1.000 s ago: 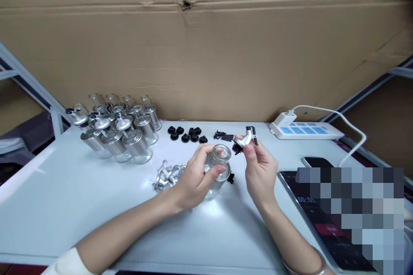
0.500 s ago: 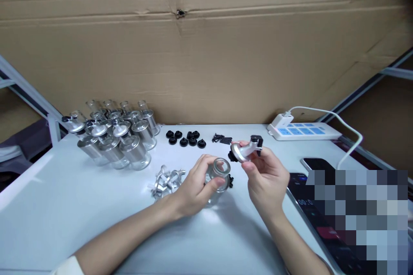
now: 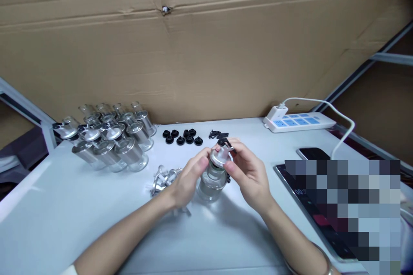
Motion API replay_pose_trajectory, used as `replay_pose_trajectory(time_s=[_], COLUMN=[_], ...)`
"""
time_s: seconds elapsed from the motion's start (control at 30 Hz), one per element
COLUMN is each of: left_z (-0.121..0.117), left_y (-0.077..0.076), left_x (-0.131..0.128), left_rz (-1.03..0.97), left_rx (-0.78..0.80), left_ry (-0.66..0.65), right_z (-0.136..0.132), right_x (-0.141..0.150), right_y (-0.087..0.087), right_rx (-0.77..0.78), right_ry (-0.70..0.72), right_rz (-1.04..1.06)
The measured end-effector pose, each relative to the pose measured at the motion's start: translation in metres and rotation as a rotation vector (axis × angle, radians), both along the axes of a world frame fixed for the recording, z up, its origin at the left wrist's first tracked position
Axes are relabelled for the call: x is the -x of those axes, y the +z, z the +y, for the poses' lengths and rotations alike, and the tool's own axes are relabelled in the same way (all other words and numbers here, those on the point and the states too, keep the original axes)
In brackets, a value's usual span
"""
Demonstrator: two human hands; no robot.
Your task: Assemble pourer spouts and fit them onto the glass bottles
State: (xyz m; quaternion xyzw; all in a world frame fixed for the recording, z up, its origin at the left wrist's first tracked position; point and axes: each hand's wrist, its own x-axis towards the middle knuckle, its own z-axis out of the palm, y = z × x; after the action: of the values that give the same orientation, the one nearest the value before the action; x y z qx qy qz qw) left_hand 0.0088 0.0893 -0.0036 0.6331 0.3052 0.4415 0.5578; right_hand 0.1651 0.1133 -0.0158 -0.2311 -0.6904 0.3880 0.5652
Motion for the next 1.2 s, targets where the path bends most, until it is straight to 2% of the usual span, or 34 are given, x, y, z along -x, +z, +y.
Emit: replay_pose_trajectory(time_s=[0.2, 0.33, 0.5, 0.63, 0.87, 1.2], left_z=[0.007, 0.008, 0.008, 0.008, 0.006, 0.004], left_y=[0.005, -0.005, -0.012, -0.011, -0.011, -0.012], left_x=[-0.008, -0.013, -0.017, -0.017, -0.016, -0.017], left_rz=[0.007, -0.009, 0.021, 0.068, 0.040, 0.044], left_rx=[0.149, 0.138, 0.095, 0.054, 0.073, 0.016], left_ry=[0.013, 0.021, 0.091, 0.119, 0.056, 0.081], right_z=[0.000, -0.001, -0.003, -0.004, -0.005, -0.006], right_x=[0.003, 0.008, 0.012, 0.014, 0.014, 0.015], right_y=[-0.004, -0.006, -0.008, -0.010, -0.014, -0.017], right_rx=[0.139, 0.246, 0.340, 0.339, 0.275, 0.190], right_ry=[0.067, 0.139, 0.133, 0.127, 0.121, 0.093], right_rz=[0.083, 0.103, 0.082, 0.087, 0.117, 0.103])
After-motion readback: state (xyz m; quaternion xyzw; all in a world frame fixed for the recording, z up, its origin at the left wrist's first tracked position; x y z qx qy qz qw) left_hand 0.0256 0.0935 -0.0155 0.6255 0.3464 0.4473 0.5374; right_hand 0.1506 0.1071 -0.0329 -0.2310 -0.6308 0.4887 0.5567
